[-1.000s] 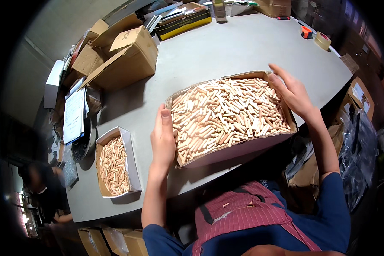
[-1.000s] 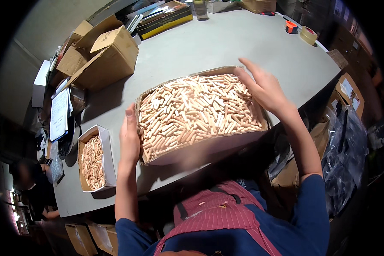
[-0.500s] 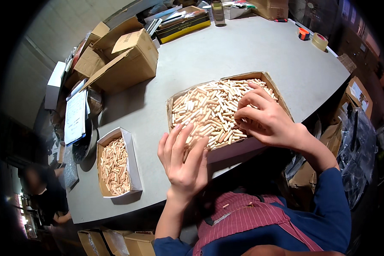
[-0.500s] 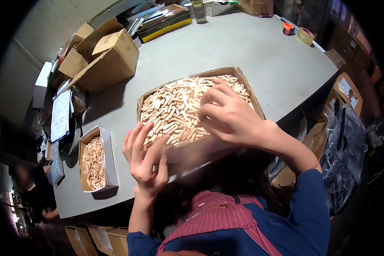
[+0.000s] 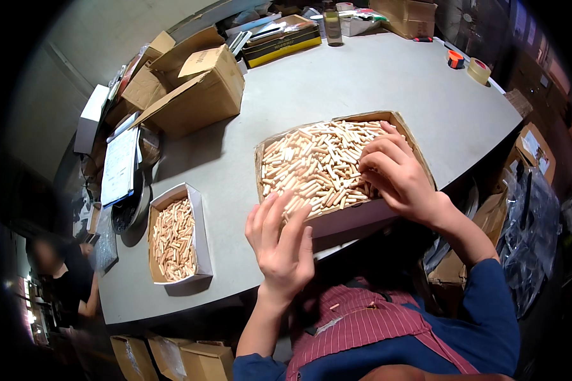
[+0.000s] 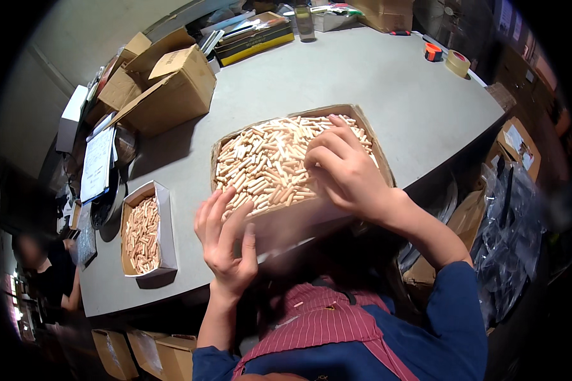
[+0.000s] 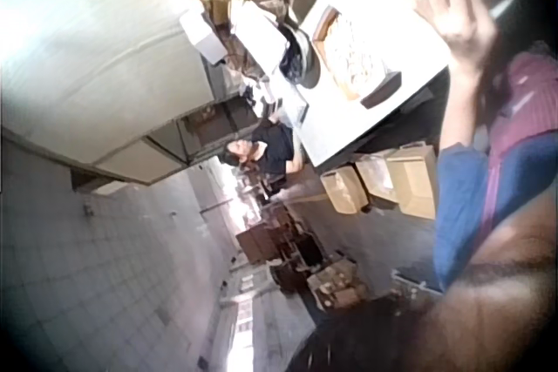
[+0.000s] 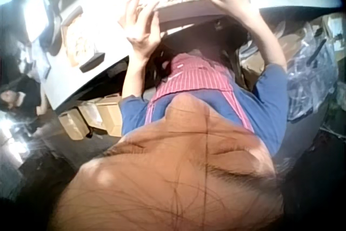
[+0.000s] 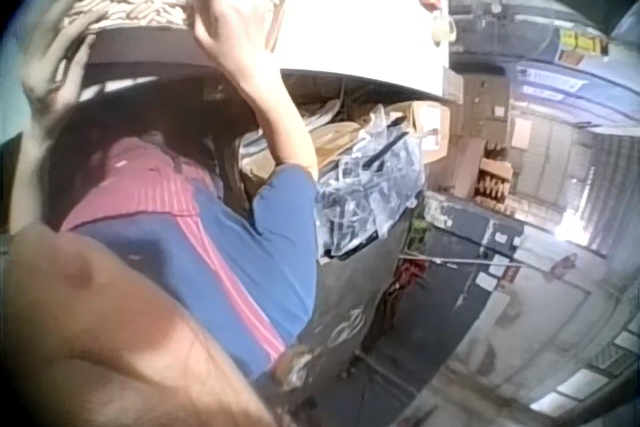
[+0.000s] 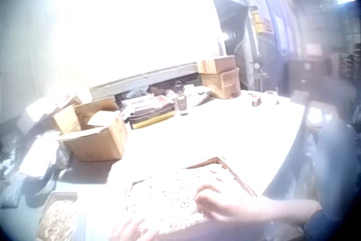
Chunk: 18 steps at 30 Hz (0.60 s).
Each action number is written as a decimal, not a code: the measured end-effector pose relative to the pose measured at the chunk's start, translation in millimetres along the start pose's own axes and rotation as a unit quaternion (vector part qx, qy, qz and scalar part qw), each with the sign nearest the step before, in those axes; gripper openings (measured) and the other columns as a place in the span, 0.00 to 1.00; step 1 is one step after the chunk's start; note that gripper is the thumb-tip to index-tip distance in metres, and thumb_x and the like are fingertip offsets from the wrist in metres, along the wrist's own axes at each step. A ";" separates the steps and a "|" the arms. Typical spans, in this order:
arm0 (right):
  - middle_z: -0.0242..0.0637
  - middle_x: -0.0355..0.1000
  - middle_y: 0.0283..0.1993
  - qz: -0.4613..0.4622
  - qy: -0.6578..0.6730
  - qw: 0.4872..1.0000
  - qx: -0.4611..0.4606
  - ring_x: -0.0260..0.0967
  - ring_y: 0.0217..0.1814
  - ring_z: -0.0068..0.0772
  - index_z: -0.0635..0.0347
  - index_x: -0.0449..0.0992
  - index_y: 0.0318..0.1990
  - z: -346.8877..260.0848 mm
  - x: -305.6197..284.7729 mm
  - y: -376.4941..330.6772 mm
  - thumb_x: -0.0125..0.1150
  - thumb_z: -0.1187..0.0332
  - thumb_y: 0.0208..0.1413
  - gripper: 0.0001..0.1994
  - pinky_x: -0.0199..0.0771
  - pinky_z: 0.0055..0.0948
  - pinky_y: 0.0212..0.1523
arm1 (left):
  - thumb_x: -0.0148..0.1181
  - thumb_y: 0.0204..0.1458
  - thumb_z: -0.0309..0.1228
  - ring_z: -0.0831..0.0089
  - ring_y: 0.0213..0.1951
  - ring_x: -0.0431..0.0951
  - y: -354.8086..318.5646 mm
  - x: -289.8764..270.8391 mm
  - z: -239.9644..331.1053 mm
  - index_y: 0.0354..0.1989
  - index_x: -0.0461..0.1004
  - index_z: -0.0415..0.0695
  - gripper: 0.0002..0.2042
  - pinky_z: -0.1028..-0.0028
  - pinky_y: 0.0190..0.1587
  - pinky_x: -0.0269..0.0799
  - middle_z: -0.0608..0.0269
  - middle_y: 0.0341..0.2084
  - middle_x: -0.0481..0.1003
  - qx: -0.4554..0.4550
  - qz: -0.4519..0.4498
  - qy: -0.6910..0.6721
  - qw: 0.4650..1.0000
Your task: The person sorts small cylindrical wooden corks on a table, gathering them into piles and transferring them into a cardboard box. The person repeatedly scoops corks from the table and places them into the box, occasionally adjusting the pile on the table.
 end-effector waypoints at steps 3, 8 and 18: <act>0.43 0.74 0.44 0.009 -0.009 0.998 -0.055 0.73 0.53 0.49 0.63 0.76 0.41 -32.7 -1.7 -0.5 0.64 0.80 0.51 0.09 0.64 0.62 0.76 | 0.71 0.54 0.28 0.51 0.60 0.76 -0.9 -2.3 8.6 0.54 0.81 0.42 0.18 0.51 0.68 0.63 0.54 0.53 0.79 0.013 0.017 -0.017 1.000; 0.42 0.75 0.45 -0.015 0.049 0.989 -0.142 0.74 0.54 0.47 0.63 0.77 0.38 -88.4 18.3 -9.9 0.65 0.76 0.50 0.08 0.68 0.63 0.75 | 0.72 0.56 0.33 0.58 0.49 0.80 -15.2 3.0 28.7 0.43 0.81 0.42 0.11 0.54 0.61 0.68 0.59 0.41 0.80 0.067 0.010 -0.012 0.998; 0.52 0.69 0.71 -0.144 -0.066 0.984 -0.087 0.65 0.75 0.53 0.61 0.74 0.63 -29.1 61.8 74.3 0.51 0.57 0.75 0.20 0.45 0.61 0.83 | 0.60 0.65 0.27 0.56 0.52 0.79 -46.0 -96.4 -63.4 0.42 0.81 0.41 0.05 0.57 0.62 0.65 0.55 0.40 0.81 -0.110 0.097 0.154 0.977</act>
Point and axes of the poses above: each hand's wrist, its own y-axis towards the middle knuckle, its own x-axis out of the palm, z = x × y, the point moved 9 cm from there along y, towards the middle knuckle
